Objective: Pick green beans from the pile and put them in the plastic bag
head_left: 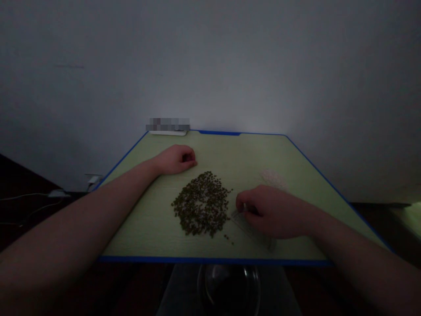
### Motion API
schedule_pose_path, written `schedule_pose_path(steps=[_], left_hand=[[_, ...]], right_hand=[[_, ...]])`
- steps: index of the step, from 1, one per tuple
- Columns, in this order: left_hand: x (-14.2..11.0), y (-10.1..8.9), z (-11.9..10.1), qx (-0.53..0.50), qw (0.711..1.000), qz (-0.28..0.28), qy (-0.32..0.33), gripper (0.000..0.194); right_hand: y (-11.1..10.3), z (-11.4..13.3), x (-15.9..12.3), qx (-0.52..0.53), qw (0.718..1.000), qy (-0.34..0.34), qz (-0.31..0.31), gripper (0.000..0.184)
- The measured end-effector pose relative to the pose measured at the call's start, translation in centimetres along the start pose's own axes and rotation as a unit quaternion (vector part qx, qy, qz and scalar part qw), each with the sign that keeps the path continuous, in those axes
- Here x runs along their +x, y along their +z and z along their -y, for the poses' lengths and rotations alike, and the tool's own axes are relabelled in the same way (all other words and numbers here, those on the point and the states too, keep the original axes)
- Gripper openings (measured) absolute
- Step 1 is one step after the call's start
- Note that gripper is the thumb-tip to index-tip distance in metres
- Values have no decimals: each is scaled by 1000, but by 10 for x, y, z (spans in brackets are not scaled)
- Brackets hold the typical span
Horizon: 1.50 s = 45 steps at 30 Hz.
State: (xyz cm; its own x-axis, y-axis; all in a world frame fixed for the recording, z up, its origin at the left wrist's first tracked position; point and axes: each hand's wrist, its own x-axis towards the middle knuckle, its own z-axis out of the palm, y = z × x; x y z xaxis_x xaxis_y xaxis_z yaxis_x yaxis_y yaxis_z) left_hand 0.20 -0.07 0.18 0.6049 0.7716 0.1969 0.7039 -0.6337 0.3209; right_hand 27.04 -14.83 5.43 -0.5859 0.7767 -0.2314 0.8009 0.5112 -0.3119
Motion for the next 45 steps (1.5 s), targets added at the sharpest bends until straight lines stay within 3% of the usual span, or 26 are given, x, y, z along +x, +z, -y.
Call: schedule_pose_path(steps=[7,17,31,45], left_hand=[[0,0,1,-7,1000,1,3,27],[0,1,1,-9,1000,0,-1,28],[0,0,0,-14,1000,1,-3,27],[0,1,1,-16,1000,3,-2,28]], right_hand=[[2,4,1,13,1000,-2,-6,22],[-1,-10,1,-14,999,35,-7,23],[2,0,5,17,1000,-9,-10,23],[-4,-13,4,-10,999,45,-9,24]])
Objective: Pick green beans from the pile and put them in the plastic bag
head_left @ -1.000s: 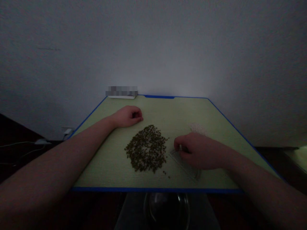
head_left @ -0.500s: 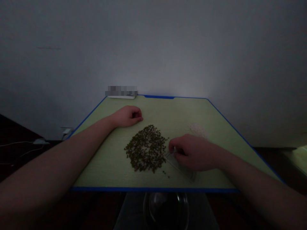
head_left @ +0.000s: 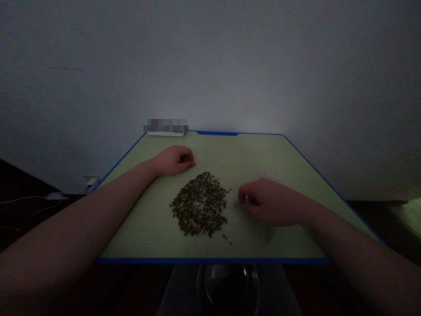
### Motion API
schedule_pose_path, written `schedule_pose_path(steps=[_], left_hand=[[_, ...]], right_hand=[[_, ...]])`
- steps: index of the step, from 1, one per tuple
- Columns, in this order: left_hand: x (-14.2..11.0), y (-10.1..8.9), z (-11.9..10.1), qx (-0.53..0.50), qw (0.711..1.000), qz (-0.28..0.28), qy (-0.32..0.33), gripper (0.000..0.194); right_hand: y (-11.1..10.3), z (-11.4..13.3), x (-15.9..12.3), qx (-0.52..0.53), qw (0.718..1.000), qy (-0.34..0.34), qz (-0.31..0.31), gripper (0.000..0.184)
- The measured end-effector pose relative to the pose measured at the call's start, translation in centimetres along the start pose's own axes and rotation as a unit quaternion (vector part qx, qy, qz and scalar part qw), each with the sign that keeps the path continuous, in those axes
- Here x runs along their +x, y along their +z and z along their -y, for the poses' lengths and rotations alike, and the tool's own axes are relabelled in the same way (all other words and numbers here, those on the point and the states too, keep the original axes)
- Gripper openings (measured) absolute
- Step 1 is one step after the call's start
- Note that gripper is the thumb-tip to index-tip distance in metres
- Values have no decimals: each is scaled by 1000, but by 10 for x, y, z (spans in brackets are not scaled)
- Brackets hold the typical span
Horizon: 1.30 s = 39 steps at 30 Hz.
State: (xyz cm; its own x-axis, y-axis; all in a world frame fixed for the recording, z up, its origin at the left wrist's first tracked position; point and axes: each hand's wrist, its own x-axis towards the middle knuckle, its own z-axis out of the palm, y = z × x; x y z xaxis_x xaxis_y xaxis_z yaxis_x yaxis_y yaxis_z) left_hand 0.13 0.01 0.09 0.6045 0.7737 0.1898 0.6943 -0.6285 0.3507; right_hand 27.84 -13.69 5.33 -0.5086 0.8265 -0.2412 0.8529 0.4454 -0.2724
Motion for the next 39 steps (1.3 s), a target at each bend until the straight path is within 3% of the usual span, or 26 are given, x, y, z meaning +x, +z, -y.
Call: schedule_pose_path(steps=[6,14,20,24,27,31,36,39], left_hand=[[0,0,-1,2,1000,-5,3,28],[0,0,0,6,1000,0,-4,29],[0,0,0,2,1000,4,-3,28],[0,0,-1,3,1000,0,0,28],[0,0,-1,2,1000,2,-3,29],[0,-1,-2,8,1000,-1,3,28],[0,-1,-2,13,1000,-4,5,27],[0,0,-2,8,1000,-7,4,27]], right_hand=[[-1,4,-1,10,1000,-7,18,23],[5,2,5,1,1000,12,-15,24],[-3,-18,9,-36,998,46,-40,26],[-13,-42,11,-68,990,110,-56,27],[-17,-59,11,-80,987,122,-61,29],[-13,-64,16,-82,987,107,-82,31],[-1,-43,26,-86,986,48,-133,37],[5,-32,29,-75,989,3,-126,38]])
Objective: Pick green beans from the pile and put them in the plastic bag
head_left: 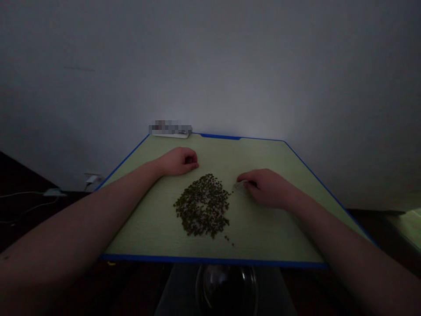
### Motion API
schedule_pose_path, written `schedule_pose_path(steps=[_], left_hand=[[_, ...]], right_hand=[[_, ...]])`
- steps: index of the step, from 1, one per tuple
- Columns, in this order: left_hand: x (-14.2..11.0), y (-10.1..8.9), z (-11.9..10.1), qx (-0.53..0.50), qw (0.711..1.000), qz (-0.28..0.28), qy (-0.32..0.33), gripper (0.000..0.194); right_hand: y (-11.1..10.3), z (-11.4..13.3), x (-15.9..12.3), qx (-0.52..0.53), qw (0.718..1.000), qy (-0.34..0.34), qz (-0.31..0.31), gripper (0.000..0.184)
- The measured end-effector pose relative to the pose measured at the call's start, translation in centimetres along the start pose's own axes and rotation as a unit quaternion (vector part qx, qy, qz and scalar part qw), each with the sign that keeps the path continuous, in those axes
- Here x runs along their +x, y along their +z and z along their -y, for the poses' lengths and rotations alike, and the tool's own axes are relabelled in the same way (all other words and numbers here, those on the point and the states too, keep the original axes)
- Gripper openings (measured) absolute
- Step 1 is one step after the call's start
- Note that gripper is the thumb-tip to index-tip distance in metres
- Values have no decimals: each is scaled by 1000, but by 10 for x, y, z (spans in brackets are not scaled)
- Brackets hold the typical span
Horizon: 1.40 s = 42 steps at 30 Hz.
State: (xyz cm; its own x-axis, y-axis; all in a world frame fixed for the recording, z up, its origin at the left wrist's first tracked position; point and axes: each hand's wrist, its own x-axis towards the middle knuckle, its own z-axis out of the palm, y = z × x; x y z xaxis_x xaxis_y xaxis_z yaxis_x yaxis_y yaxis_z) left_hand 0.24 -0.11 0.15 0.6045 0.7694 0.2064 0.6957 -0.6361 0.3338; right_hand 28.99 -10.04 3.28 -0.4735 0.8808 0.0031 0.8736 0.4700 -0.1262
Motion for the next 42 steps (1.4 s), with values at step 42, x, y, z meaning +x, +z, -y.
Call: schedule_pose_path(steps=[42], left_hand=[[0,-2,-1,6,1000,3,3,27]], right_hand=[[-10,22,-11,44,992,-87,74,36]])
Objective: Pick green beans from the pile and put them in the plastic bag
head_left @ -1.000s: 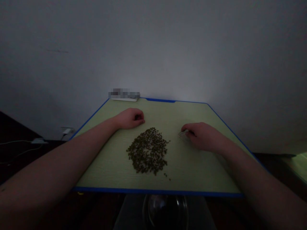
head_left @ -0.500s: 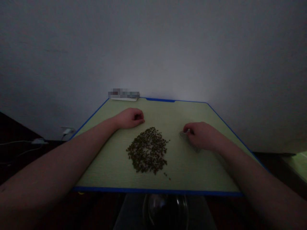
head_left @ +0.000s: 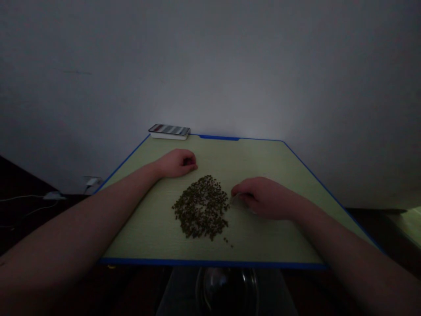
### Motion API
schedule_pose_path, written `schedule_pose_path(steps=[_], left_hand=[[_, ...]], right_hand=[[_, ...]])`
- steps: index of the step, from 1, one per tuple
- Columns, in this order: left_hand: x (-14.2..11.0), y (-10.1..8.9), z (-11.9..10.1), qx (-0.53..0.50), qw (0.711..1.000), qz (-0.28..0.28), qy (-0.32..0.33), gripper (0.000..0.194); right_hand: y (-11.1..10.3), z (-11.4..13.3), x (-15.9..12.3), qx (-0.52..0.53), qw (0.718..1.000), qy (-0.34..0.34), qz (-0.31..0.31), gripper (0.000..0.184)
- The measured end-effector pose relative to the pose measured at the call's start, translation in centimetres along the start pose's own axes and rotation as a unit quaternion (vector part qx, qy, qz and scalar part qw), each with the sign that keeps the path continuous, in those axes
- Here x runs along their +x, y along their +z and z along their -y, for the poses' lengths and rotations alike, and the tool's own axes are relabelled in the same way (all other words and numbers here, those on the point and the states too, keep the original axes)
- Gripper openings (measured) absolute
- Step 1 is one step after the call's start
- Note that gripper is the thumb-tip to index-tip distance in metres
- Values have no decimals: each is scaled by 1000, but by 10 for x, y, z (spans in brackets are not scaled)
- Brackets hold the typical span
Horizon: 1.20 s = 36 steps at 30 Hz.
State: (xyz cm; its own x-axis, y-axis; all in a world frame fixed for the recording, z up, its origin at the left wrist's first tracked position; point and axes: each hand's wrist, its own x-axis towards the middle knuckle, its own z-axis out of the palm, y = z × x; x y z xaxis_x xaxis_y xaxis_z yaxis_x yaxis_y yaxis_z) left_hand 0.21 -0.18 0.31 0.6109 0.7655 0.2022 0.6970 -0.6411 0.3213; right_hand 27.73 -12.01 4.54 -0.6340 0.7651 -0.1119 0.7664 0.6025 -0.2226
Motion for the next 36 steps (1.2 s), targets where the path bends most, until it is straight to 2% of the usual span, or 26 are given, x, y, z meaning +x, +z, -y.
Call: schedule_pose_path(steps=[6,13,17,24,31,36], left_hand=[[0,0,0,3,1000,3,-2,27],[1,2,2,2,1000,1,0,29],[0,2,2,-3,1000,0,-2,28],[0,1,1,5,1000,-1,4,27],[0,2,2,-6,1000,-2,-3,28],[0,2,1,-2,1000,-1,-2,27]], right_hand=[[-3,9,-8,37,997,-51,51,29],[3,-1,-3,-5,999,33,-5,29],[6,1,2,6,1000,16,-12,29],[3,4,-5,49,996,-67,43,28],[-5,-5,-12,34,996,-29,75,24],[-8,2,-19,28,990,-44,133,20]])
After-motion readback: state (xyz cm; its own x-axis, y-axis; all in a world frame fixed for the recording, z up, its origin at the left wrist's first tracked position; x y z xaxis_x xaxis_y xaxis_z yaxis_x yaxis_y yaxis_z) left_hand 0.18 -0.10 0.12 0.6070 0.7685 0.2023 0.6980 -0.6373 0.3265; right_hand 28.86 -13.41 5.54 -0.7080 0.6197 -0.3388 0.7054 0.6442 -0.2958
